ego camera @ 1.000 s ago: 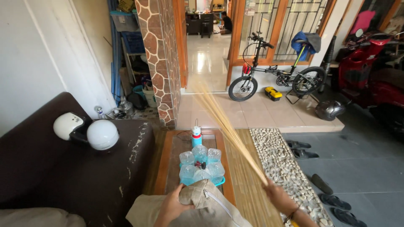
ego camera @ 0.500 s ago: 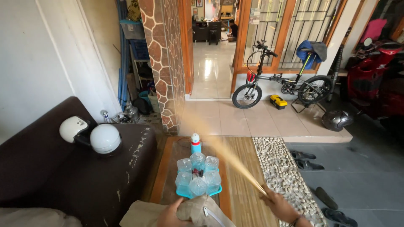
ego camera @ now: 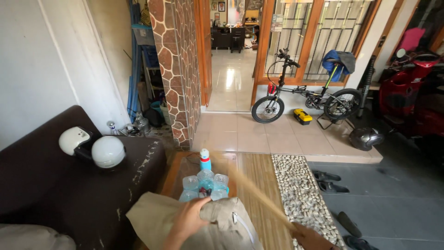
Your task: Beating a cushion with a broom stick to remove dust.
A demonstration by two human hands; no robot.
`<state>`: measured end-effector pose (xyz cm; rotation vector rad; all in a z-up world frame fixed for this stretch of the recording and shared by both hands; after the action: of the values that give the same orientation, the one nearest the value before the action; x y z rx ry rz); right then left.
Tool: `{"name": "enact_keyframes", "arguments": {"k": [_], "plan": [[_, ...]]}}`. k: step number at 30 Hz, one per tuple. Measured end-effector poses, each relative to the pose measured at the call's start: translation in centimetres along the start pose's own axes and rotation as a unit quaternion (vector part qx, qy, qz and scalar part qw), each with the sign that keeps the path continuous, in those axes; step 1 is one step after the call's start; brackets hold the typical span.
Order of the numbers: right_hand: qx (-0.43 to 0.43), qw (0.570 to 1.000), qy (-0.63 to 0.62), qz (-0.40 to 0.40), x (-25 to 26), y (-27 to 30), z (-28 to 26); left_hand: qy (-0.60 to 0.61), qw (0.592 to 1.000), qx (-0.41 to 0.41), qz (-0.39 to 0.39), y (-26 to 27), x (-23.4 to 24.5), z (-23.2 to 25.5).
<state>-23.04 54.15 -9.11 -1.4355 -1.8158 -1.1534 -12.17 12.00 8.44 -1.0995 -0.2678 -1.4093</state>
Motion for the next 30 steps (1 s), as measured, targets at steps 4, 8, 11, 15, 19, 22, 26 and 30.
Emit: {"name": "enact_keyframes", "arguments": {"k": [4, 8, 11, 15, 19, 22, 26, 30], "plan": [[-0.028, 0.999, -0.005, 0.016, -0.7, -1.5, 2.9, -0.031, 0.999, -0.006, -0.023, -1.5, 1.0, 3.0], [-0.004, 0.998, -0.049, -0.045, -3.6, -3.2, 4.5, -0.026, 1.0, 0.01, -0.01, -0.7, 2.2, 3.4], [0.064, 0.983, -0.079, -0.153, -4.7, -0.9, 1.3, 0.001, 0.999, 0.039, 0.011, -0.1, 3.9, 4.0], [0.07, 0.979, -0.148, -0.122, 0.3, 6.0, -6.5, 0.031, 0.997, 0.002, 0.068, 0.6, 6.5, 5.6], [0.057, 0.925, -0.346, -0.145, 5.5, 10.6, -12.8, 0.054, 0.991, -0.022, 0.122, 0.0, 10.9, 9.6], [0.123, 0.924, -0.358, -0.059, 9.8, 13.0, -16.9, 0.057, 0.988, -0.032, 0.14, -0.4, 12.2, 10.1], [0.335, 0.888, -0.293, 0.112, 15.1, 18.4, -23.8, 0.055, 0.986, -0.054, 0.151, 0.1, 9.8, 7.1], [0.237, 0.932, -0.276, -0.011, 9.4, 13.8, -22.8, 0.106, 0.99, -0.026, 0.088, 0.8, 5.8, 6.4]]}}
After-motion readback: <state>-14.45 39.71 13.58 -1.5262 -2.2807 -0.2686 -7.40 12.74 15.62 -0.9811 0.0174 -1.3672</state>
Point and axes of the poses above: each hand's wrist, its own y-axis away from the middle knuckle, its own x-axis out of the back of the hand, z = x × y, the point moved 10 cm from there along -y, towards the middle knuckle, and after that the axes turned 14 degrees about -x, right-handed, at the moved point
